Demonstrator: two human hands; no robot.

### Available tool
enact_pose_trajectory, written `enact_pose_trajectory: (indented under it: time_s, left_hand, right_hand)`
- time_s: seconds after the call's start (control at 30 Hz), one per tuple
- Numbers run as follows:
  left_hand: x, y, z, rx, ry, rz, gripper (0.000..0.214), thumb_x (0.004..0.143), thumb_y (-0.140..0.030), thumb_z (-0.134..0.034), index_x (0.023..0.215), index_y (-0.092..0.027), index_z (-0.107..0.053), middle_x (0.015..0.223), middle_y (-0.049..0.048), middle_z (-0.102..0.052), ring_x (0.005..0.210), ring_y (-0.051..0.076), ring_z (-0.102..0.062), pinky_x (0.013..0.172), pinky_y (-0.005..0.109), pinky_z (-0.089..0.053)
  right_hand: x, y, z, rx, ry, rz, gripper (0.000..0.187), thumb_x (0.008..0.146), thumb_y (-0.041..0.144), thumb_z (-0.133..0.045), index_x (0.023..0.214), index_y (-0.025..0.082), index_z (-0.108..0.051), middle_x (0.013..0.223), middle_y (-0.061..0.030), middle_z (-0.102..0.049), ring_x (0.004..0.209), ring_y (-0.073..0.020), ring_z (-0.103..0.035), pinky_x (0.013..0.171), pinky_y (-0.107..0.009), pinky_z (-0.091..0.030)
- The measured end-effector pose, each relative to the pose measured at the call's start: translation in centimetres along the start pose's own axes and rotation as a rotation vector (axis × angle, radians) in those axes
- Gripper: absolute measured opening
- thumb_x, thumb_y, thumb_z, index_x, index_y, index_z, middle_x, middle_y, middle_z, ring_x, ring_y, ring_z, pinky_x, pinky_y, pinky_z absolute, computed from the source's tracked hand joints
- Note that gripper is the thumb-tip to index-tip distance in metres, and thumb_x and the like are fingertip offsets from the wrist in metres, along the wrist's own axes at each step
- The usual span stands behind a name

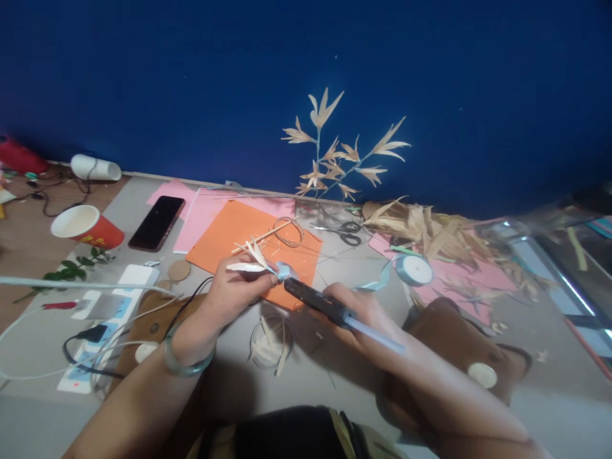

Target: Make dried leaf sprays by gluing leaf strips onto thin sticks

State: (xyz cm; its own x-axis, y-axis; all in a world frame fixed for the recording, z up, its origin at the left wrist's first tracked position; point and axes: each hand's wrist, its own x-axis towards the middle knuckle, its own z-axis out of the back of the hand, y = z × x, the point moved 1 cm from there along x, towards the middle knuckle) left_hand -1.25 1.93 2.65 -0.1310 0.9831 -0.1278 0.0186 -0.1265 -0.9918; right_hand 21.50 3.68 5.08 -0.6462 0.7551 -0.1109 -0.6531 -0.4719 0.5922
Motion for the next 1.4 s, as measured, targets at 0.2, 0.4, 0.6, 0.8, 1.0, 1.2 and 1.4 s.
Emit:
enact_pose_trajectory:
  time_s: [0.2,0.4,0.6,0.8,1.0,1.2,1.4]
  left_hand:
    - [0.09,0.17,0.12,-0.019,-0.012,0.008,0.018,0.066,-0.030,-0.077,0.076,-0.016,-0.072,0.072,0.0051,-0.072,0.068,0.018,-0.066,0.064,0.028,-0.051]
    - [0.25,0.06,0.19,0.020,-0.002,-0.006,0.017,0.065,-0.030,-0.077,0.072,-0.015,-0.072,0.070,0.0055,-0.070,0.068,0.019,-0.066,0.064,0.028,-0.051]
    - [0.16,0.22,0.11,0.003,-0.017,-0.009,0.016,0.065,-0.028,-0.077,0.075,-0.016,-0.074,0.078,0.0073,-0.073,0.075,0.020,-0.067,0.071,0.031,-0.052]
    - [0.24,0.17,0.09,0.004,-0.014,-0.040,0.013,0.065,-0.025,-0.077,0.072,-0.016,-0.073,0.076,0.0069,-0.073,0.076,0.021,-0.067,0.074,0.032,-0.052]
    - [0.15,0.02,0.02,-0.001,-0.038,-0.023,0.014,0.063,-0.025,-0.077,0.071,-0.015,-0.072,0.074,0.0062,-0.072,0.073,0.020,-0.066,0.071,0.031,-0.052]
    - [-0.04,-0.10,-0.06,-0.026,-0.055,-0.022,0.013,0.064,-0.024,-0.077,0.069,-0.015,-0.070,0.071,0.0051,-0.070,0.070,0.018,-0.065,0.070,0.030,-0.051]
    - [0.13,0.08,0.10,-0.002,-0.044,-0.050,0.010,0.064,-0.023,-0.077,0.066,-0.016,-0.071,0.069,0.0040,-0.070,0.069,0.017,-0.064,0.067,0.028,-0.049]
  right_hand:
    - [0.00,0.36,0.16,0.016,-0.006,-0.016,0.012,0.085,0.028,-0.052,0.078,0.018,-0.050,0.066,-0.0015,-0.060,0.051,-0.0110,-0.052,0.048,-0.021,-0.035]
    - [0.14,0.45,0.29,0.028,0.006,-0.029,0.013,0.086,0.031,-0.051,0.080,0.019,-0.051,0.064,-0.0007,-0.059,0.051,-0.0109,-0.052,0.047,-0.020,-0.035]
    - [-0.04,0.46,0.25,0.036,0.011,-0.045,0.018,0.087,0.036,-0.052,0.081,0.019,-0.052,0.064,-0.0005,-0.060,0.052,-0.0111,-0.053,0.048,-0.020,-0.035]
    - [0.03,0.40,0.14,0.036,-0.001,-0.055,0.014,0.085,0.032,-0.053,0.083,0.019,-0.053,0.066,-0.0014,-0.061,0.054,-0.0127,-0.056,0.051,-0.022,-0.038]
    - [0.14,0.56,0.31,0.051,-0.015,-0.031,0.013,0.085,0.032,-0.053,0.081,0.019,-0.052,0.063,-0.0003,-0.059,0.052,-0.0118,-0.053,0.049,-0.021,-0.036]
    - [0.13,0.54,0.16,0.042,-0.005,-0.033,0.015,0.086,0.031,-0.051,0.077,0.020,-0.049,0.063,0.0005,-0.057,0.050,-0.0110,-0.050,0.048,-0.021,-0.035]
    - [0.17,0.52,0.26,0.069,-0.012,-0.020,0.013,0.086,0.030,-0.051,0.079,0.020,-0.050,0.064,0.0000,-0.058,0.051,-0.0110,-0.050,0.049,-0.021,-0.036]
